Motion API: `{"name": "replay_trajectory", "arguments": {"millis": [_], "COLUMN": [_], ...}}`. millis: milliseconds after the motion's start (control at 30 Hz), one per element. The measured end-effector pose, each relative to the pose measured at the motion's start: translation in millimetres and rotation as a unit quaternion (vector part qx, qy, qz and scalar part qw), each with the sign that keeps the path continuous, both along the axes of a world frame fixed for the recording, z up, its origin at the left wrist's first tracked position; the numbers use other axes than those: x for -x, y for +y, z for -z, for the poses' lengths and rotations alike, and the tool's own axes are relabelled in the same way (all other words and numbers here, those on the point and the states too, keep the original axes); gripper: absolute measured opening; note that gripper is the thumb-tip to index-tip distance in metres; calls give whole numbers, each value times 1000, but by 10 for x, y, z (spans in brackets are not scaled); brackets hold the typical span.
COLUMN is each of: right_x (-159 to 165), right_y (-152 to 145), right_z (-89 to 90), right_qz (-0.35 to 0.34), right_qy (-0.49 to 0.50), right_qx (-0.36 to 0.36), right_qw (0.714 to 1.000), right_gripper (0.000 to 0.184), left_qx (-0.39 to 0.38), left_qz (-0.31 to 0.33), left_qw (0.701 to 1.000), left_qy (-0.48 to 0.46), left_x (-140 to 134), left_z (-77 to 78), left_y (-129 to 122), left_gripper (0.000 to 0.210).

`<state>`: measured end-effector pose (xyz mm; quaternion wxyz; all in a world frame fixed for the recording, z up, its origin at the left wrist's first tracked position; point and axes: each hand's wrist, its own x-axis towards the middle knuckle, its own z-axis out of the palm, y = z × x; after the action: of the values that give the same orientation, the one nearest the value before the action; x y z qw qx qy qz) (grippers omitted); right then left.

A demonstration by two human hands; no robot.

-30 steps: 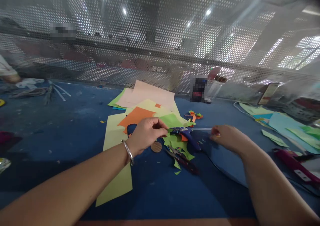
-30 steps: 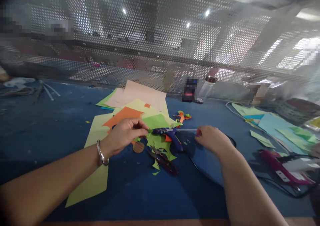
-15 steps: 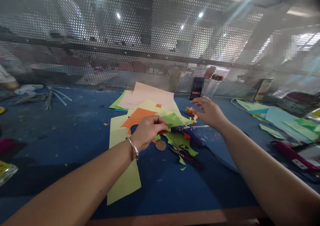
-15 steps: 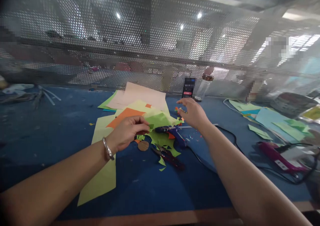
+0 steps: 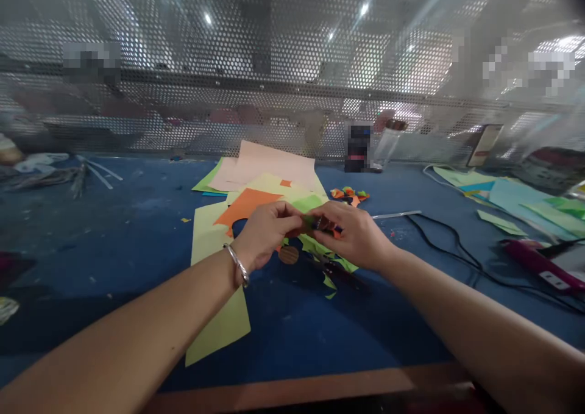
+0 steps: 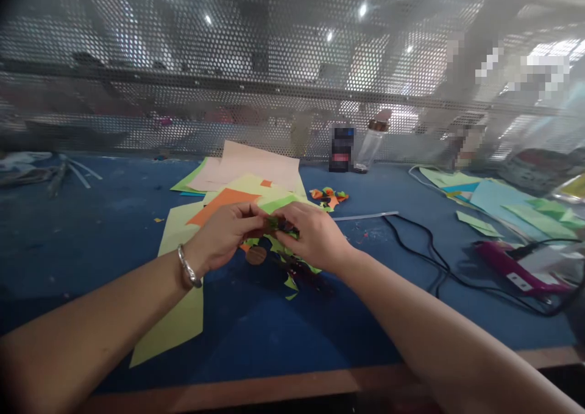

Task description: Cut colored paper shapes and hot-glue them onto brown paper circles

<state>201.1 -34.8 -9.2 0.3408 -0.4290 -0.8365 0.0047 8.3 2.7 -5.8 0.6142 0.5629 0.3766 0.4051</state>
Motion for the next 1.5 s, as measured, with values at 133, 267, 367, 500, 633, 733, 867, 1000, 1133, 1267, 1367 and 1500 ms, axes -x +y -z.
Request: {"name": "replay_trajectory", "arguments": {"millis": [133, 267, 367, 500, 633, 733, 867, 1000, 1133, 1267, 1367, 1500], "right_x": [-17, -25, -17, -13, -19, -17, 2, 19, 28, 37, 42, 36], "right_y": [10, -12, -27, -21, -7, -10, -29, -54, -66, -55, -45, -46], "right_z": [77, 98, 102, 116, 133, 131, 117, 114, 122, 136, 145, 150], "right_qz": [7, 19, 37, 55, 56, 48, 40, 34, 39, 31, 28, 34], "right_qy": [29, 77, 117, 147, 179, 193, 205, 204, 208, 205, 215, 192], "right_qx": [-4, 6, 29, 52, 65, 81, 91, 84, 56, 42, 45, 15], "right_qw": [1000, 997, 992, 986, 980, 977, 974, 975, 976, 977, 975, 981], "right_gripper": [15, 15, 16, 18, 17, 16, 15, 13, 13, 11, 10, 9], "left_qx": [-6, -8, -2, -50, -149, -221, -299, -326, -255, -221, -200, -125], "left_qz": [-11, -12, -1, -7, -2, -5, -29, -38, -30, -28, -32, -30], "left_qw": [1000, 1000, 999, 999, 988, 973, 946, 934, 962, 972, 978, 992], "left_qy": [1, -18, -33, -19, 28, 71, 120, 145, 98, 76, 53, 10], "left_x": [-39, -60, -49, -22, -4, 7, 15, 9, -10, -30, -47, -75], "left_z": [13, -2, -24, -21, 13, 29, 4, -33, -28, -8, -4, -22], "left_y": [1, -20, -41, -54, -52, -48, -71, -106, -91, -62, -64, -97], "left_gripper": [8, 7, 5, 19, 28, 28, 23, 20, 30, 23, 25, 23]}}
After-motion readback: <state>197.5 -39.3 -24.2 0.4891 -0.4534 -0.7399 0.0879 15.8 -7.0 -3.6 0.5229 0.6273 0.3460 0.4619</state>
